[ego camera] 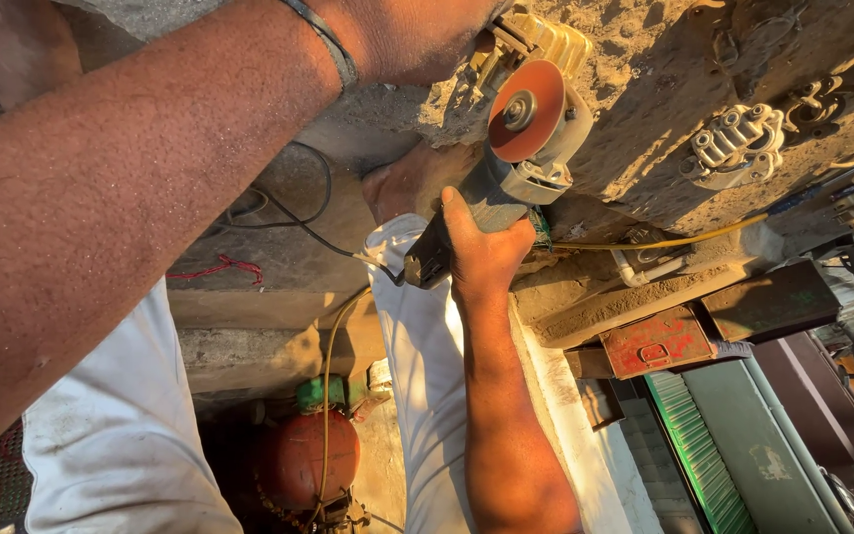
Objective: The person holds an angle grinder and grinds metal components mounted on a stone ledge, repositioning the workpiece by hand between grinding passes and producing sparks as the disc contacts the metal. Spare grinding discs lie on the ledge nearby.
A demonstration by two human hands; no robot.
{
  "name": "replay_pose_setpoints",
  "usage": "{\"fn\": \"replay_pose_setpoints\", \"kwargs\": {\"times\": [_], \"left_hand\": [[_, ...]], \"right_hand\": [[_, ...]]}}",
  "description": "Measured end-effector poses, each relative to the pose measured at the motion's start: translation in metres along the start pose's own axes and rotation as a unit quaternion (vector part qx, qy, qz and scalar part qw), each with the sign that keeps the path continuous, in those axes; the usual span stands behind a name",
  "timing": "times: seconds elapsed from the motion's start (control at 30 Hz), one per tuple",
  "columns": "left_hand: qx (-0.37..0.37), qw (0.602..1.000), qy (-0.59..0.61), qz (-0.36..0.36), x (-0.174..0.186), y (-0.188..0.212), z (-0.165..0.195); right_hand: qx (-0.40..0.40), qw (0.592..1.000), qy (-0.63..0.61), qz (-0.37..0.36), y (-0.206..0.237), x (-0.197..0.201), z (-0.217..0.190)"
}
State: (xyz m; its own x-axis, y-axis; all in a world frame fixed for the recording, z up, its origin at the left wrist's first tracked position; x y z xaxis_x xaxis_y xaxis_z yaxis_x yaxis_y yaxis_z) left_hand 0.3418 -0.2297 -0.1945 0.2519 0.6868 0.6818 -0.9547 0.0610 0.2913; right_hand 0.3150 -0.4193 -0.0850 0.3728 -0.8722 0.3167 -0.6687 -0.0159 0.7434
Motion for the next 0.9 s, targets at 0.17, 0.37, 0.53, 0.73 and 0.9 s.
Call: {"fn": "replay_pose_setpoints", "kwargs": {"times": [0.17,0.37,0.53,0.73,0.9], "left_hand": [[0.012,1.0,0.027,0.012,-0.003,-0.002,-0.001],[0.011,1.0,0.011,0.013,0.002,-0.003,0.0],[0.025,1.0,0.003,0.016,0.011,-0.001,0.0],[0.016,1.0,-0.018,0.009,0.016,0.0,0.002],[0.009,0.998,-0.023,0.05,0.027,0.002,0.002]], "right_hand": [[-0.007,1.0,0.004,0.004,0.0,0.0,0.001],[0.0,1.0,0.018,0.003,0.002,-0.002,-0.001],[-0.004,1.0,0.021,0.003,0.003,-0.002,-0.001],[0.008,0.999,0.031,-0.007,0.003,-0.004,-0.002],[0.011,1.0,0.026,-0.01,0.004,-0.004,-0.002]]}}
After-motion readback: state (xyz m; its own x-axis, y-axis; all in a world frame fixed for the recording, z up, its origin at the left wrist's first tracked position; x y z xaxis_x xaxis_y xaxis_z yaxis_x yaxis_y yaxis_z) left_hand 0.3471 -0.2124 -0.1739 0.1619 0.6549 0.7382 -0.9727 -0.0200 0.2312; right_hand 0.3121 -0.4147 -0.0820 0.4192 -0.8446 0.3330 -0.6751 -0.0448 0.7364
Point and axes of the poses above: each hand's wrist, its own y-axis away from the middle knuckle, its own x-axis out of the back of the hand, z = x × y, the point moved 9 cm from there along -y, towards the middle knuckle, and after that the axes turned 12 degrees about -y, right-handed, at the moved point
